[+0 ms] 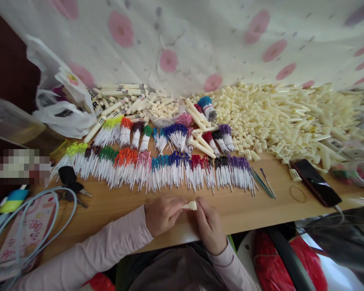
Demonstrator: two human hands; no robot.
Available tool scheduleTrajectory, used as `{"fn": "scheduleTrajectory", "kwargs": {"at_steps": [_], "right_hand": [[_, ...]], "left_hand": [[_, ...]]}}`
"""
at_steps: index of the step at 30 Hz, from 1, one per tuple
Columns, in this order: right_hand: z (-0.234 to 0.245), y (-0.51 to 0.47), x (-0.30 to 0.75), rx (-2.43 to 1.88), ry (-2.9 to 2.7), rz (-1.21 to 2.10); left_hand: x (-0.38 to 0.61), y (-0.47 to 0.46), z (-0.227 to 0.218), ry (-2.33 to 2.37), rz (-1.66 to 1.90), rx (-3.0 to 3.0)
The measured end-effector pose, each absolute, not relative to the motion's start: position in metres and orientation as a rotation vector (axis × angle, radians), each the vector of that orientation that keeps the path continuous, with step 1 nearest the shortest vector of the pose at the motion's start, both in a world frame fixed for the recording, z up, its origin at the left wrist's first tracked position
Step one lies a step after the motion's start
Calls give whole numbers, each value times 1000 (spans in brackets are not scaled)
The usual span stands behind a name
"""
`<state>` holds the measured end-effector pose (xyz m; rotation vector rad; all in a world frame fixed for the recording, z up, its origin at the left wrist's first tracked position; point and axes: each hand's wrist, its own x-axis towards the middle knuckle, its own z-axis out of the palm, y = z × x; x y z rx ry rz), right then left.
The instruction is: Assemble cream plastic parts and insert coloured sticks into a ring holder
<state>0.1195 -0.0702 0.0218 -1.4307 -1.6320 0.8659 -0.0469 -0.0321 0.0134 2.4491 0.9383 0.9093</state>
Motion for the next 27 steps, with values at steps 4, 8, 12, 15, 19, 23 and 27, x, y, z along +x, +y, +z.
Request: {"fn": "scheduleTrajectory", "kwargs": {"at_steps": [4, 8, 12, 15, 19, 23, 27], "right_hand": [[28, -71, 117, -1434, -1546, 932], [30, -73, 115, -1416, -1504, 972], [33, -73, 114, -1390, -1448, 1044], [33, -74, 113, -1375, -1402, 1085], [28, -78, 113, -1378, -1340, 1087], [23, -74, 120, -1406, -1312, 1138], [30, -63, 127, -1426, -1453, 1127]], "left_hand": [[-49, -29, 17, 862, 962, 2636], [-50, -27, 24, 815, 986, 2744], [-49, -26, 29, 791, 1106, 2854], [-50, -26, 32, 778, 1171, 2912], [-51, -27, 33, 741, 1186, 2967], [-49, -26, 33, 759, 1106, 2981], [-45, -28, 31, 819, 1094, 2856]]}}
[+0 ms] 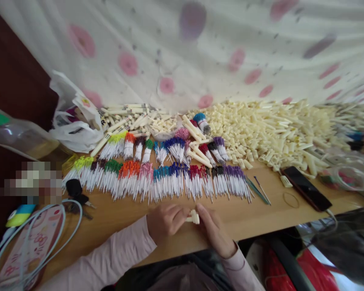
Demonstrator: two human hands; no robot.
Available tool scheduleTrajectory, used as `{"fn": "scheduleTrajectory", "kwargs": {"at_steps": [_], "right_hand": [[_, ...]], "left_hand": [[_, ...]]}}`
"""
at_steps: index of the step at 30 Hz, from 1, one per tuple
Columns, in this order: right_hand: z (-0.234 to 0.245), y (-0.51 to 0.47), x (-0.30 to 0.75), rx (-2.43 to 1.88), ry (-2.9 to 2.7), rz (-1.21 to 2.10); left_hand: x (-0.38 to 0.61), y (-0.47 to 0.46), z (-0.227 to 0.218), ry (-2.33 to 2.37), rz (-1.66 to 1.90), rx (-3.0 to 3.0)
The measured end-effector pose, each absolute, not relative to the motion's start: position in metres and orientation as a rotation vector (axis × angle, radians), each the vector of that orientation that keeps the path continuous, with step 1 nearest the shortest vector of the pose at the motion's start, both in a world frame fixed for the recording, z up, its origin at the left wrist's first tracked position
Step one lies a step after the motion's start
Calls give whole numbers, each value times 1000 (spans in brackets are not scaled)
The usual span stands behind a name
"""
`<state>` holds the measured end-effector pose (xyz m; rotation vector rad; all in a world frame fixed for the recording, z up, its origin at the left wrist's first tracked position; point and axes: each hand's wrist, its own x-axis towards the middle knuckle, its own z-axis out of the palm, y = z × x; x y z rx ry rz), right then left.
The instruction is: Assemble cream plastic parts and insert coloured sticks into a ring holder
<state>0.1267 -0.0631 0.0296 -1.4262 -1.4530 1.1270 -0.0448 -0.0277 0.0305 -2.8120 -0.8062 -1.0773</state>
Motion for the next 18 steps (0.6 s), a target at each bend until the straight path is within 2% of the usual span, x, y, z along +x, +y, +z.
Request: {"fn": "scheduleTrajectory", "kwargs": {"at_steps": [5, 8, 12, 15, 18], "right_hand": [[35, -52, 134, -1318, -1654, 1159], [44, -28, 149, -1330, -1755, 1149], [91, 48, 148, -1336, -1746, 917], [139, 119, 125, -1273, -1591, 886], [165, 162, 106, -1223, -1489, 969]], "left_hand": [[-45, -28, 24, -915, -1265, -2786], [-50, -24, 22, -1059, -1569, -2746], [-53, -18, 24, -1466, -1935, -2654], [-49, -18, 23, -1646, -1941, -2694], [-46, -19, 19, -1574, -1842, -2805]]}}
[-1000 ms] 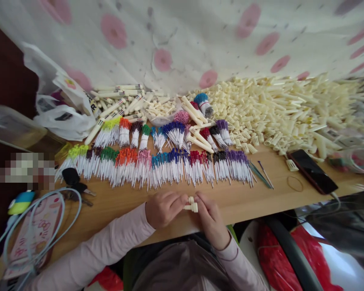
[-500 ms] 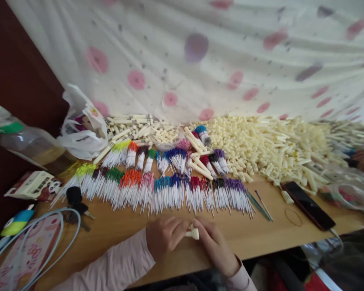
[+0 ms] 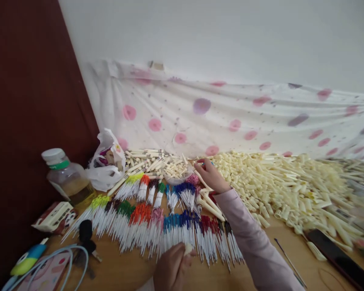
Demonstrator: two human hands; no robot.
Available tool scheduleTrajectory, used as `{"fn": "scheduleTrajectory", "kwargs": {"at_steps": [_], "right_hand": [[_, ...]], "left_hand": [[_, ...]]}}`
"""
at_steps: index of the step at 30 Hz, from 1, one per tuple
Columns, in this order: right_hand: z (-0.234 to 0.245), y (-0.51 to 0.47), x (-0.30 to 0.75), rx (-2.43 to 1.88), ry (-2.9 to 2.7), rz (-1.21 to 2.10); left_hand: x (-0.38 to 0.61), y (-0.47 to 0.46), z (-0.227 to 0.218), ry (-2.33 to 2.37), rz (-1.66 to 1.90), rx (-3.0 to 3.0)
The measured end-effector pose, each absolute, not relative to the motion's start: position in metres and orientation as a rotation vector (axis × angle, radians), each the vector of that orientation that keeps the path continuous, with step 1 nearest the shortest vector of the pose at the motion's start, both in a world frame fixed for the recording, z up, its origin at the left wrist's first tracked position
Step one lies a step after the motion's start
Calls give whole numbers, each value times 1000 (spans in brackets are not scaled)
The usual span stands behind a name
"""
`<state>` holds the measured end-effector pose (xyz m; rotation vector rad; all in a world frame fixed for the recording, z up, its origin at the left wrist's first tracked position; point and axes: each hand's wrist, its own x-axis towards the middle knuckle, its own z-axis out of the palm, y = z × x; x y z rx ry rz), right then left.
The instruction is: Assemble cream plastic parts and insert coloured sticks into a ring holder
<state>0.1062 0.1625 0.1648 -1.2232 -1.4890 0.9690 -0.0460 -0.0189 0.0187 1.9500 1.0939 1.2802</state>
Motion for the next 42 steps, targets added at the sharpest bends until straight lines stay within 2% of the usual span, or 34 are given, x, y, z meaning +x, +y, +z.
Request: {"fn": "scheduleTrajectory", "kwargs": {"at_steps": [3, 5, 7, 11, 14, 19, 32, 42], "right_hand": [[157, 154, 108, -1155, -1443, 1114], [135, 122, 119, -1095, -1387, 1261], [104, 79, 133, -1000, -1090, 1527], [43, -3, 147, -1095, -617, 1642], [22, -35, 143, -1141, -499, 1693], [27, -37, 135, -1138, -581, 1709], [40, -42, 133, -1057, -982, 1466], [35, -51, 135, -1090, -1005, 1263]], "left_hand": [[-47, -17, 15, 1071, 1227, 2050], [-49, -15, 15, 1083, 1168, 2099], [-50, -15, 15, 1101, 1103, 2091], [-48, -20, 15, 1146, 1018, 1745], [-43, -27, 17, 1046, 892, 1360], [-37, -30, 18, 918, 746, 1066], [-40, -28, 21, 946, 722, 1123], [-41, -30, 23, 956, 746, 1078]]}}
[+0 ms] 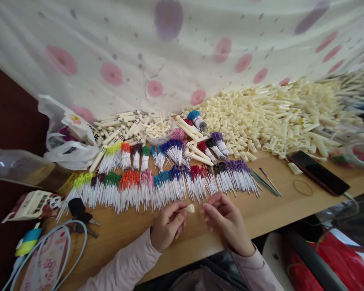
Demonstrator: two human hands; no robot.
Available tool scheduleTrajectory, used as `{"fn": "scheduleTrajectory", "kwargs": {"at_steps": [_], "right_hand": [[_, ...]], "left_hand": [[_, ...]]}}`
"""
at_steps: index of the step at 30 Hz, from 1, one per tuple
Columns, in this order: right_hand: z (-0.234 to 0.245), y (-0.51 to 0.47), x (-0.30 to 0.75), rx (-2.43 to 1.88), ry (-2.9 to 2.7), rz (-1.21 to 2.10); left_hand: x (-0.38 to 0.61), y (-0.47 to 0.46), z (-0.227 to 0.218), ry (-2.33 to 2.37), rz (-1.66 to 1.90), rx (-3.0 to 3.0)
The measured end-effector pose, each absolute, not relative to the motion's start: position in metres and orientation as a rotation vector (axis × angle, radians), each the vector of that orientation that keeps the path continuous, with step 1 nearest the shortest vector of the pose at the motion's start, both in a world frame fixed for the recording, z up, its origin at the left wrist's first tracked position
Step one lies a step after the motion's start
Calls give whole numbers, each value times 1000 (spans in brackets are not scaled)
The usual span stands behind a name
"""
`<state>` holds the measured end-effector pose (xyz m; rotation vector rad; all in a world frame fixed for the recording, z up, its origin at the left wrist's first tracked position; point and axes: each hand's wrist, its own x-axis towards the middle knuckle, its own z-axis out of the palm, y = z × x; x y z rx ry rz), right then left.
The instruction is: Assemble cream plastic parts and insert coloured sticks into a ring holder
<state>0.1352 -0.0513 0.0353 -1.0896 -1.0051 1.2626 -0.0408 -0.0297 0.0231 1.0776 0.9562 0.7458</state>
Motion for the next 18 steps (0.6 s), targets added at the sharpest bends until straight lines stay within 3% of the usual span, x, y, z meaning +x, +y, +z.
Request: {"fn": "scheduleTrajectory", "kwargs": {"at_steps": [7, 18], "right_hand": [[40, -52, 136, -1175, -1426, 727], [30, -61, 123, -1172, -1519, 597]], "left_hand": [[-43, -31, 23, 902, 745, 1147], [-44, -32, 22, 831, 733, 1179]]}}
